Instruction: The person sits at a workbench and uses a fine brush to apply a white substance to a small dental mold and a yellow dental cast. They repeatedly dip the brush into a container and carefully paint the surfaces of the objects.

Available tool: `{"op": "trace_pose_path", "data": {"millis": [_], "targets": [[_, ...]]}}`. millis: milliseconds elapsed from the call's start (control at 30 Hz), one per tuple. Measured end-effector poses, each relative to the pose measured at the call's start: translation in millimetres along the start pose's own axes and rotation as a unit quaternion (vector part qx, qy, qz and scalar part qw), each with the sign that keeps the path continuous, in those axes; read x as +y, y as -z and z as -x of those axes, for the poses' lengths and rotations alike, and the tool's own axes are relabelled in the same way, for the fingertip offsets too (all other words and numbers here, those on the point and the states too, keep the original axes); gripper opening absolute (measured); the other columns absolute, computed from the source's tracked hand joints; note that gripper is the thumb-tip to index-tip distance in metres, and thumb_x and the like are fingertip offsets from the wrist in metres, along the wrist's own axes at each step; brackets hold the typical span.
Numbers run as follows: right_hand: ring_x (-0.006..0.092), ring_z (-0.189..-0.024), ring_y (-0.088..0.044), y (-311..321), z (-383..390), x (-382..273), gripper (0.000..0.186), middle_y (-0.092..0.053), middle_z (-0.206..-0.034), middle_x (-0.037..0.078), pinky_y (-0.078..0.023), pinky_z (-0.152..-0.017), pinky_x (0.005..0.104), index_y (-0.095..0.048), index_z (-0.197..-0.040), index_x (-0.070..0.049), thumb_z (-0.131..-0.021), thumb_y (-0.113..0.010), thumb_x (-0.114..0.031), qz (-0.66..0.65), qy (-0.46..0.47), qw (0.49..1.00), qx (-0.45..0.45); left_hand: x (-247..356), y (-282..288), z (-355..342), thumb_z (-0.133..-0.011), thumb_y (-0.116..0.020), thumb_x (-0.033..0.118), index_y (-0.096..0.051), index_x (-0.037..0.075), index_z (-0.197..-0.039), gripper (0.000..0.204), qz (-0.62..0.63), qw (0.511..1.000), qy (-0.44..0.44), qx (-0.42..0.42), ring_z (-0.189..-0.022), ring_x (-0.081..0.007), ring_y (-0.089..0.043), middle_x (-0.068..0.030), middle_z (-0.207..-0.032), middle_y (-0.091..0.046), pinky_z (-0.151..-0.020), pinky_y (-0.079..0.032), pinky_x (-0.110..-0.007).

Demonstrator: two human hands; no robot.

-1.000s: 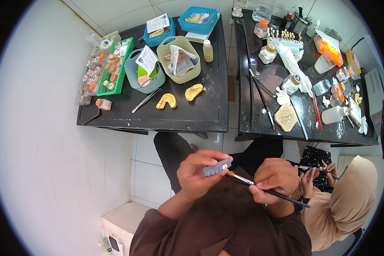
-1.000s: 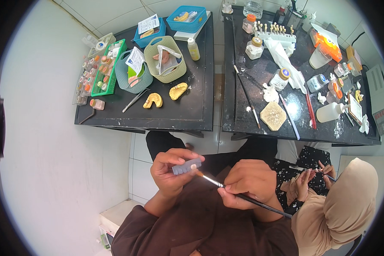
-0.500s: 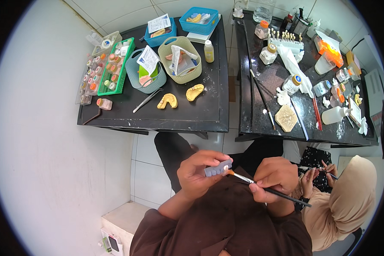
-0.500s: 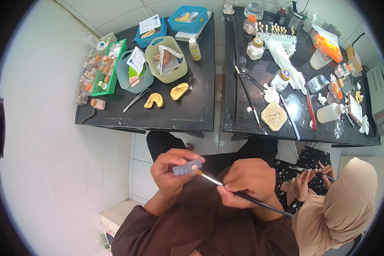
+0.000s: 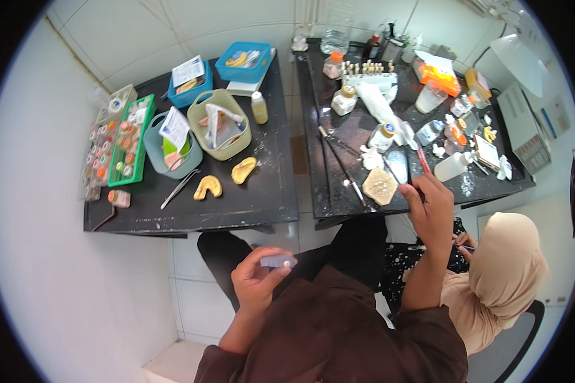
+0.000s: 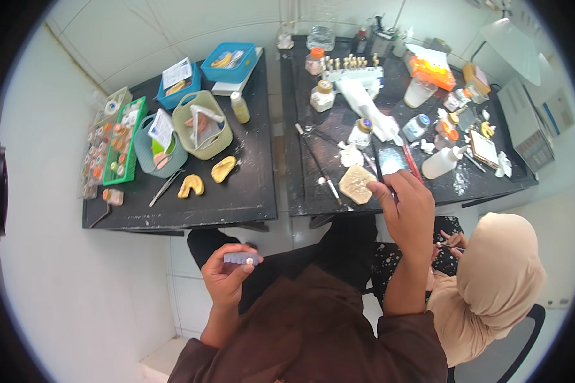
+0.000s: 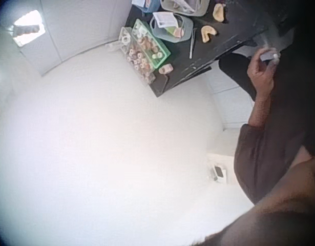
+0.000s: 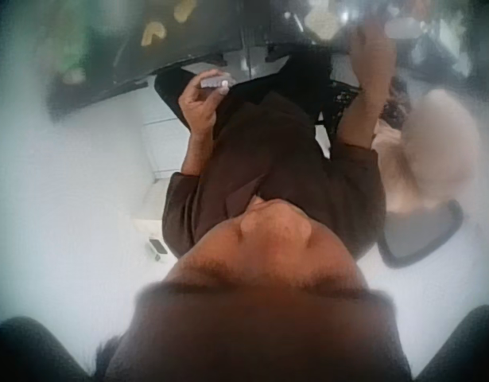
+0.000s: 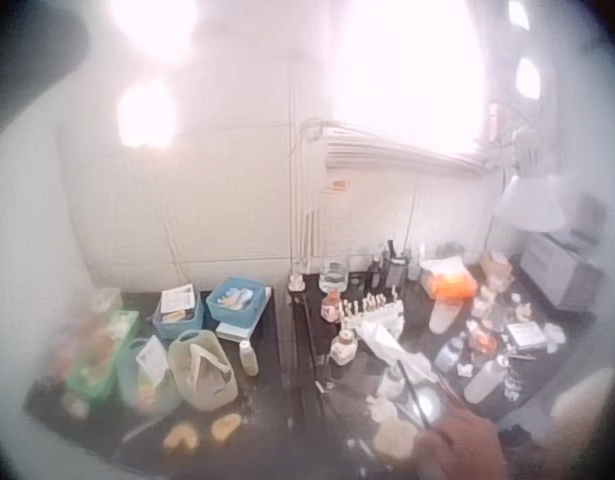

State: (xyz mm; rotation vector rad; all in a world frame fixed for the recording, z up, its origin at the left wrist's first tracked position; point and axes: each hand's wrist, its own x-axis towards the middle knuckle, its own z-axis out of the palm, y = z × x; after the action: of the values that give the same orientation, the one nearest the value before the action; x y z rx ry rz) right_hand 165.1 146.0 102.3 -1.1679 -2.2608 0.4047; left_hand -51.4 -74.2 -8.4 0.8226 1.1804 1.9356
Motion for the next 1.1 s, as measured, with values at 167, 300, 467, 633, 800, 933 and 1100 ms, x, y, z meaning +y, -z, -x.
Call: {"op": "trace_pose_path", "data": {"millis": [167, 300, 467, 633, 800, 933, 1100], "targets": [[0.0347, -0.067, -0.062, -3.2, 1.1, 31.9, 0.031, -0.062, -0.073, 0.013, -0.048, -0.063, 0.0422, -0.068, -0.082, -0.001, -0.089, -0.070, -0.031, 0.160, -0.117, 0.980, -0.022, -8.1, 9.0, -1.9, -0.084, -0.073, -0.002, -0.059, -0.003, -0.124, 0.043, 0.088, 0.993, 0.075, -0.020, -0.091, -0.0260, -0.068, -0.0169, -0.100, -0.067, -0.085, -0.056, -0.041], [0.0334, -0.071, -0.064, -12.1, -11.9, 48.2, 0.028, -0.063, -0.074, 0.012, -0.050, -0.066, 0.0423, -0.069, -0.087, -0.003, -0.086, -0.073, -0.030, 0.192, -0.197, 0.960, -0.042, -4.4, 13.2, -8.4, -0.087, -0.070, 0.003, -0.052, -0.003, -0.137, 0.053, 0.124, 0.982, 0.119, -0.077, -0.092, -0.0252, -0.066, -0.0158, -0.100, -0.065, -0.087, -0.053, -0.041], [0.0306, -0.072, -0.063, -26.3, -18.1, 28.1, 0.027, -0.066, -0.079, 0.011, -0.050, -0.068, 0.0421, -0.068, -0.099, -0.007, -0.083, -0.075, -0.027, 0.147, -0.126, 0.980, 0.049, -5.1, 12.6, -13.3, -0.090, -0.065, 0.005, -0.038, -0.005, -0.148, 0.065, 0.197, 0.963, 0.152, -0.107, -0.090, -0.0226, -0.062, -0.0126, -0.097, -0.062, -0.084, -0.051, -0.038], [0.0310, -0.074, -0.064, -73.0, -33.2, -13.2, 0.028, -0.068, -0.082, 0.009, -0.051, -0.071, 0.0434, -0.067, -0.104, -0.009, -0.082, -0.076, -0.023, 0.109, 0.075, 0.991, -0.028, -5.8, 7.2, -15.9, -0.091, -0.062, 0.005, -0.032, -0.006, -0.151, 0.068, 0.281, 0.932, 0.209, -0.094, -0.085, -0.0214, -0.058, -0.0080, -0.091, -0.058, -0.080, -0.046, -0.036], [0.0329, -0.080, -0.066, -93.7, -58.8, -23.4, 0.035, -0.070, -0.080, 0.011, -0.050, -0.076, 0.0419, -0.065, -0.111, -0.006, -0.080, -0.076, -0.017, 0.069, -0.045, 0.977, -0.195, 1.7, 7.8, -16.7, -0.091, -0.060, 0.006, -0.029, -0.003, -0.153, 0.070, 0.341, 0.904, 0.227, -0.122, -0.083, -0.0213, -0.057, -0.0078, -0.092, -0.059, -0.078, -0.043, -0.035], [0.0330, -0.080, -0.069, -99.0, -57.3, -11.5, 0.035, -0.070, -0.080, 0.014, -0.052, -0.074, 0.0428, -0.065, -0.115, -0.002, -0.083, -0.073, -0.013, 0.025, -0.009, 0.983, -0.180, 0.8, 6.3, -17.3, -0.092, -0.058, 0.009, -0.026, -0.001, -0.155, 0.071, 0.382, 0.888, 0.221, -0.133, -0.080, -0.0201, -0.055, -0.0077, -0.092, -0.059, -0.074, -0.040, -0.034], [0.0272, -0.082, -0.063, -71.4, -40.8, -18.1, 0.022, -0.067, -0.094, 0.013, -0.049, -0.074, 0.0359, -0.065, -0.106, 0.000, -0.087, -0.069, -0.010, -0.084, 0.090, 0.990, -0.065, 2.7, 4.1, -19.5, -0.094, -0.056, 0.010, -0.024, -0.001, -0.155, 0.071, 0.393, 0.878, 0.228, -0.148, -0.077, -0.0185, -0.053, -0.0090, -0.097, -0.060, -0.072, -0.039, -0.033]]}}
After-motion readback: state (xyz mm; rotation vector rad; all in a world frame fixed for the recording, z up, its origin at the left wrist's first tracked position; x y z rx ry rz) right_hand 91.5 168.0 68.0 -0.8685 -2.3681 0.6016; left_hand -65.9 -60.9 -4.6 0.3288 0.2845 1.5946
